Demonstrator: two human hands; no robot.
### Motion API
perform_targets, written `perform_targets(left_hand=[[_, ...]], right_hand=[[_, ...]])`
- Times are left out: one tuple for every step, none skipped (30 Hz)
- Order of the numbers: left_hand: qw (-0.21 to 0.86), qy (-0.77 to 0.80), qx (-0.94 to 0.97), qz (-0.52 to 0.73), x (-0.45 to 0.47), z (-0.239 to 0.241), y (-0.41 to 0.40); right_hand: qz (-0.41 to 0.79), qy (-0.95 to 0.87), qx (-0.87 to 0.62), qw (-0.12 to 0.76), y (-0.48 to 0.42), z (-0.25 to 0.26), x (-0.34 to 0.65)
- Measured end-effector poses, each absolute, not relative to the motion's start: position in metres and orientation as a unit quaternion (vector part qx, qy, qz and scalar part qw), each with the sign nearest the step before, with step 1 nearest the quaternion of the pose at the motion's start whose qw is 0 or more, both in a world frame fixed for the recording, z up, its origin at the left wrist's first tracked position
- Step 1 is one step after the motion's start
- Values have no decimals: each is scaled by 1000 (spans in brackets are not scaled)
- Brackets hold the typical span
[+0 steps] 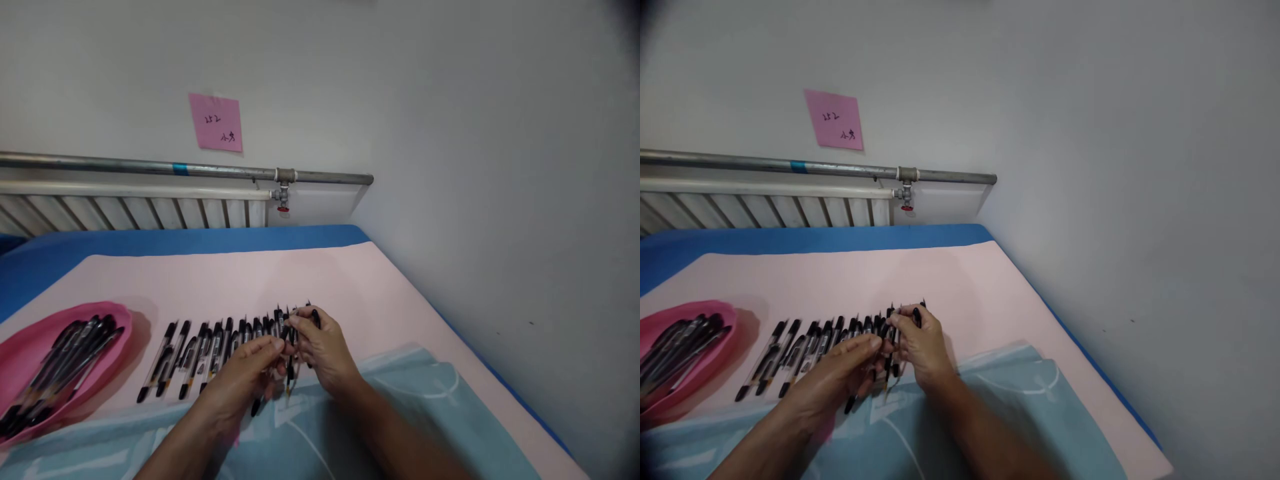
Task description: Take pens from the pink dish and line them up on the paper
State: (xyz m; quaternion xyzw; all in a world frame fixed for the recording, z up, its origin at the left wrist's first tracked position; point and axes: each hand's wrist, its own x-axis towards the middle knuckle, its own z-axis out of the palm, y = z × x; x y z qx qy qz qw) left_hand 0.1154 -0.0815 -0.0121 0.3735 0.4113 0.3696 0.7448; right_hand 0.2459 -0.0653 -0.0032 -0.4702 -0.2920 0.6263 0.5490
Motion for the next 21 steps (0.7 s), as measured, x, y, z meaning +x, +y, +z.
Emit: perform_targets(left_hand=[[749,409,372,365,117,-12,-82],[751,410,371,361,118,-12,-83],[750,412,373,358,118,-11,-83],[748,413,377,357,119,-10,-84],[747,413,380,357,119,-9,-84],[744,413,384,359,118,-8,-84],[741,413,388,360,118,-7,-83],[739,414,390,361,117,-6,-83],[737,416,389,365,116,-5,-83],[733,421,385,371,115,-5,-83],[729,426,379,378,114,-4,-82],[727,428,374,386,114,-4,-82],[726,428,369,392,113,-4,-81],[726,427,366,395,112,-5,-81],[727,426,366,396,112,-5,-81],[729,423,366,394,111,-6,-80],[732,418,367,394,111,-7,-80],[735,414,366,394,112,-7,-80],[738,409,365,393,112,-8,-80],[741,406,362,394,112,-8,-80],[742,405,360,395,113,-8,-80]], right_hand=[[624,-292,-472,550,-65,-3,246],[623,-292,-475,549,-65,-3,247],[622,-293,-475,549,-64,-3,247],[621,-294,-474,551,-63,-3,248],[618,-294,-472,556,-62,-2,249],[611,-293,-470,566,-61,-2,251],[602,-292,-468,578,-60,-2,253],[594,-291,-467,587,-59,-1,255],[588,-292,-466,593,-59,-1,256],[586,-294,-468,592,-58,0,258],[589,-299,-469,587,-58,0,258],[593,-306,-471,577,-59,0,258],[598,-316,-472,566,-60,0,257],[599,-328,-475,556,-61,-1,256],[598,-339,-477,548,-62,-2,254],[596,-349,-478,542,-63,-3,252],[596,-356,-478,538,-64,-4,250],[597,-359,-478,536,-65,-5,248],[599,-358,-476,535,-65,-5,247],[601,-356,-475,535,-66,-5,246],[601,-354,-475,536,-66,-5,246]])
